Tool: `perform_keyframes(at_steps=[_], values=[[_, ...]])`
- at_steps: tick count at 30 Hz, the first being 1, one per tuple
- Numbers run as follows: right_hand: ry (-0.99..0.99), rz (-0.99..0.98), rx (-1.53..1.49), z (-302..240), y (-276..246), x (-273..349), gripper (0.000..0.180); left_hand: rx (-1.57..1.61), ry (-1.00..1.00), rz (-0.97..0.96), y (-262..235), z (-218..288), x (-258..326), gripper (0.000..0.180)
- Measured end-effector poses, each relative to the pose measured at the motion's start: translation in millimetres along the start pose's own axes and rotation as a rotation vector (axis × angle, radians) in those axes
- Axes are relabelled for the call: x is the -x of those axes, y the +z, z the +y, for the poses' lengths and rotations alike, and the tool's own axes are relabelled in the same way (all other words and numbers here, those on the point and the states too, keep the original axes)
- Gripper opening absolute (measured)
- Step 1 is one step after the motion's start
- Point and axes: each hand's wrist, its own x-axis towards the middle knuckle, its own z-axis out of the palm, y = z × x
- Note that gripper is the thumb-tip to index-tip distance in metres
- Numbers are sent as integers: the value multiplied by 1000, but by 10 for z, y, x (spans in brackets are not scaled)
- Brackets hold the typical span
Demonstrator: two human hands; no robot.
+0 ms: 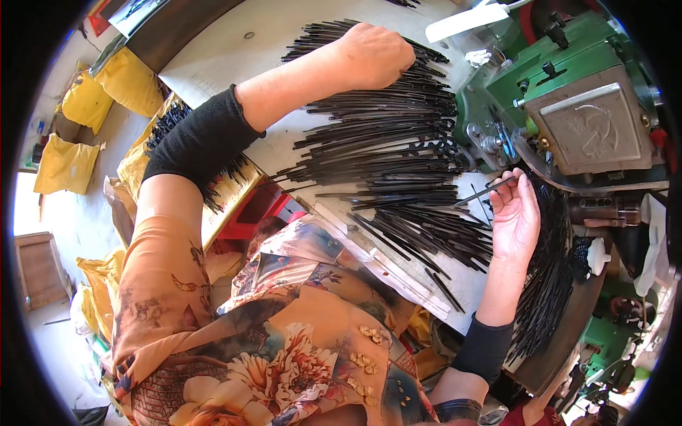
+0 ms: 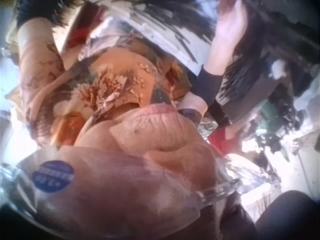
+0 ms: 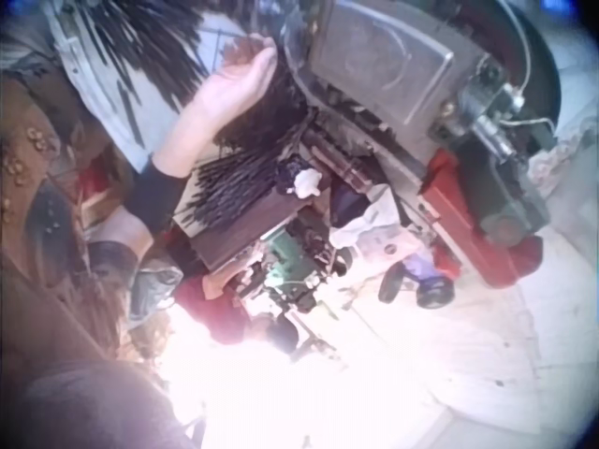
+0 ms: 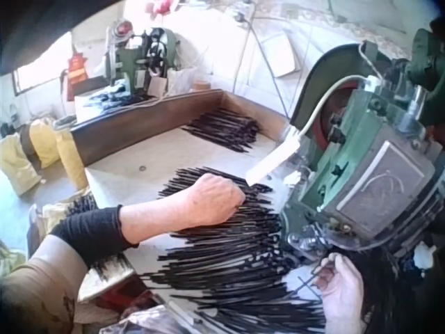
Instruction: The person assembles umbrella ribs by picking up rib pieces from the table, joining the components together, pressing them using a machine, and placing the assembled ribs aside.
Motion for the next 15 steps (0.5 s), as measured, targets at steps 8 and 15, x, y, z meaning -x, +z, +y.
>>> perform_keyframes(at_steps=[8, 15], values=[[-2, 48, 32, 7, -12, -3, 21, -40, 16, 93, 57, -9, 19, 12], [5, 28, 21, 9, 24, 6, 20, 31, 68, 168, 112, 7, 62, 13]])
